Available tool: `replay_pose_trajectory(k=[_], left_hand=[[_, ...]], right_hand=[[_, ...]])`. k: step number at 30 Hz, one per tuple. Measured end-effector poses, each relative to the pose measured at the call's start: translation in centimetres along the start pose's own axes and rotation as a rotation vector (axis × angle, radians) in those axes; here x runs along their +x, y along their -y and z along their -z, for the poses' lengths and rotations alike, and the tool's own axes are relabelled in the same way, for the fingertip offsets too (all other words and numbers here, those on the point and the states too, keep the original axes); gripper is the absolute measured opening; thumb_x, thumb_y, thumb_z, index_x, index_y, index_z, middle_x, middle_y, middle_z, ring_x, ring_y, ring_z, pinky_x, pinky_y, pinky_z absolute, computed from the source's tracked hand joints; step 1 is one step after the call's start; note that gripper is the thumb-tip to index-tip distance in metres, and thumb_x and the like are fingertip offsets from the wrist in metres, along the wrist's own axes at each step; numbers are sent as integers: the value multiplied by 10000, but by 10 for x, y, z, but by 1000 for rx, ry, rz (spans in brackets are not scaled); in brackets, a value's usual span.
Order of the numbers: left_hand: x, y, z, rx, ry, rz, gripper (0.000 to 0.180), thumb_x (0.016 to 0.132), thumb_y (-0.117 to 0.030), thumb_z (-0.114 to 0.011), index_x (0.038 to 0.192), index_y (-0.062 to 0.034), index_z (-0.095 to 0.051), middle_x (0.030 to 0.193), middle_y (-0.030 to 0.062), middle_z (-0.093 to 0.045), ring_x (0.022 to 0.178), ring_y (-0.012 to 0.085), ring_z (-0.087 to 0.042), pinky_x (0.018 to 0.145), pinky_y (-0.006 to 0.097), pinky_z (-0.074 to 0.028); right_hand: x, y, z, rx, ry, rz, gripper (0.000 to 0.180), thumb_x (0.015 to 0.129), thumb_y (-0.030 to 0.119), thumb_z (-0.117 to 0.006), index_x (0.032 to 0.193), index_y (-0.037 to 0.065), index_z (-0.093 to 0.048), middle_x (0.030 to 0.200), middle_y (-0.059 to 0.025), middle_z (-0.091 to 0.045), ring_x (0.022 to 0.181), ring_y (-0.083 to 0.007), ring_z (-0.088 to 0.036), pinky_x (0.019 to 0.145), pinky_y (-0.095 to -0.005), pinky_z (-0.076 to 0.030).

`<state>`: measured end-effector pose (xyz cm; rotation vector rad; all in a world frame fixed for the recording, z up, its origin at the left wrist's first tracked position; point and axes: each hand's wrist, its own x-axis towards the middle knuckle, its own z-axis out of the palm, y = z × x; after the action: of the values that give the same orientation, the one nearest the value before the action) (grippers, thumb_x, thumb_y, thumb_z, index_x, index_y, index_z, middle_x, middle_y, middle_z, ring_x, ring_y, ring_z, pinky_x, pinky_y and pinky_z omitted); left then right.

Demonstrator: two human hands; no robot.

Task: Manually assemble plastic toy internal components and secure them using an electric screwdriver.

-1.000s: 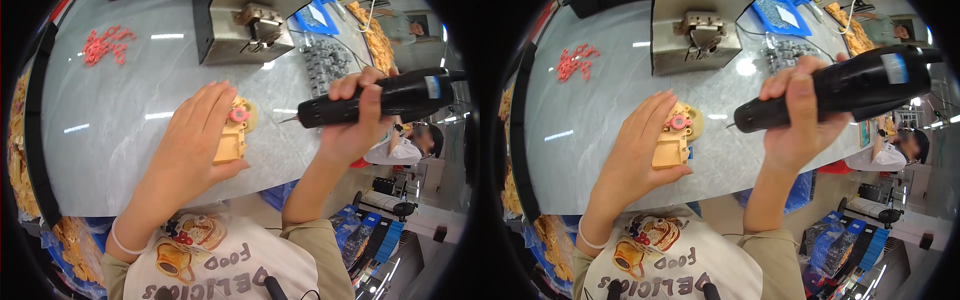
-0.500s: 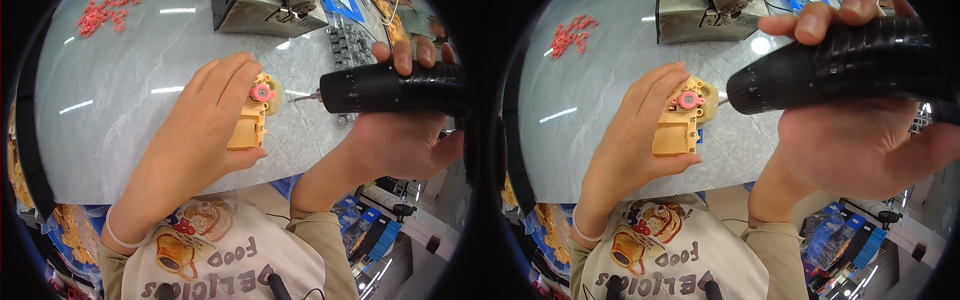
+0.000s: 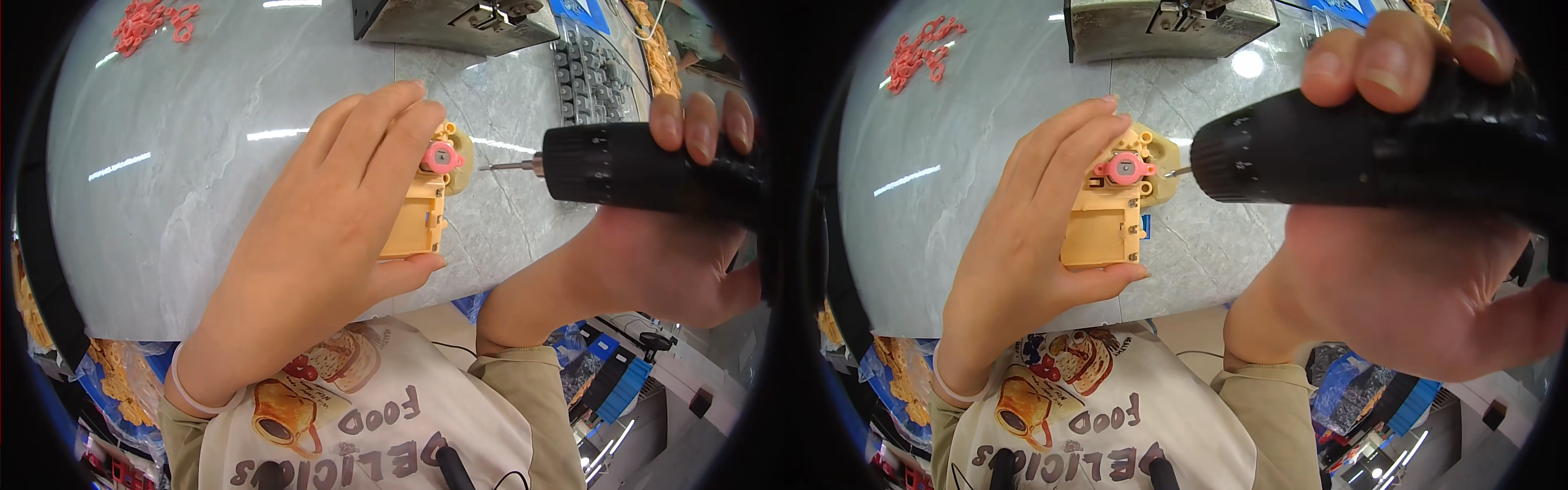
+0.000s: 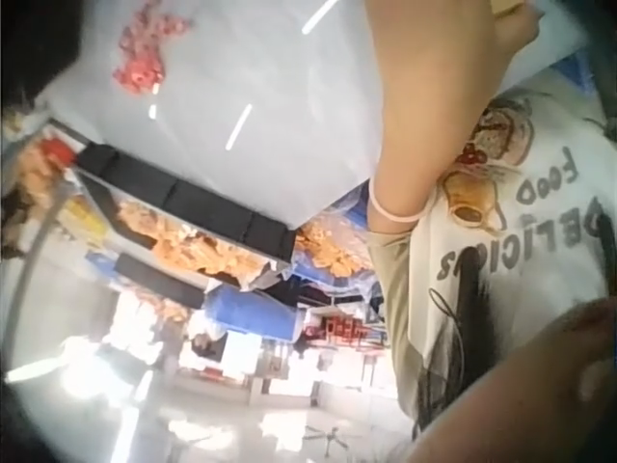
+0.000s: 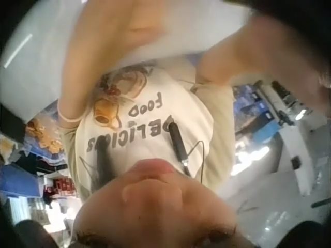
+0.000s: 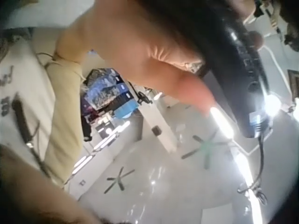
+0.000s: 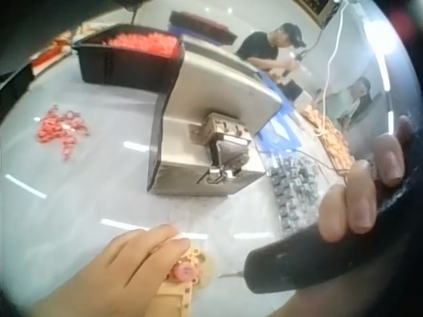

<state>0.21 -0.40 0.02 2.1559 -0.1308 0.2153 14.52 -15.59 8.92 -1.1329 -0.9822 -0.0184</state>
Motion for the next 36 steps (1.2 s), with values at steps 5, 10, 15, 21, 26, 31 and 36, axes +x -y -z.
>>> replay_pose_trajectory(k=[5, 10, 15, 21, 26, 31, 36], left_hand=[[2, -7, 8, 56, 42, 22, 877, 596, -187, -860, 1370, -76, -462, 1440, 140, -437, 1306, 369, -428, 1069, 438, -389], [13, -7, 8, 307, -151, -232, 493, 705, -140, -789, 1163, -66, -622, 1239, 96, -598, 1155, 309, -548, 968, 393, -430], [20, -9, 2, 390, -157, -250, 265, 727, -64, -754, 979, -69, -674, 1055, 41, -660, 1010, 259, -596, 870, 372, -441], [24, -10, -2, 444, -161, -293, 228, 709, -17, -747, 920, -75, -683, 1000, 34, -659, 962, 254, -592, 813, 355, -456], [26, -12, -2, 447, -141, -283, 220, 697, -1, -742, 898, -68, -684, 979, 38, -660, 950, 257, -591, 778, 349, -480], [25, -16, -3, 513, -122, -274, 208, 708, 11, -728, 897, -62, -682, 974, 39, -658, 943, 253, -588, 765, 342, -492], [24, -11, -4, 469, -126, -268, 209, 731, 8, -720, 926, -60, -688, 1002, 49, -650, 960, 251, -591, 771, 335, -494]], right_hand=[[-3, 5, 16, 22, -22, 5, 191, 949, 175, -624, 972, -5, -565, 776, -108, -554, 686, -272, -663, 632, -320, -586], [-9, 10, 36, 47, -58, 16, 200, 948, 180, -625, 980, -7, -561, 782, -108, -551, 690, -271, -659, 635, -321, -582], [-19, 8, 40, 69, -95, 23, 209, 947, 186, -626, 987, -8, -558, 787, -109, -549, 693, -270, -654, 637, -321, -578], [-30, 9, 52, 91, -138, 26, 221, 945, 192, -627, 996, -10, -553, 794, -109, -546, 698, -268, -649, 640, -322, -573], [-37, 12, 66, 103, -163, 17, 231, 943, 198, -628, 1004, -11, -550, 800, -109, -544, 701, -267, -644, 643, -323, -569], [-41, 6, 57, 109, -175, 6, 241, 942, 203, -629, 1011, -12, -547, 805, -110, -541, 705, -266, -639, 645, -324, -565], [-42, 7, 57, 114, -177, 2, 251, 940, 209, -630, 1019, -14, -543, 811, -110, -539, 709, -264, -635, 648, -324, -561]])
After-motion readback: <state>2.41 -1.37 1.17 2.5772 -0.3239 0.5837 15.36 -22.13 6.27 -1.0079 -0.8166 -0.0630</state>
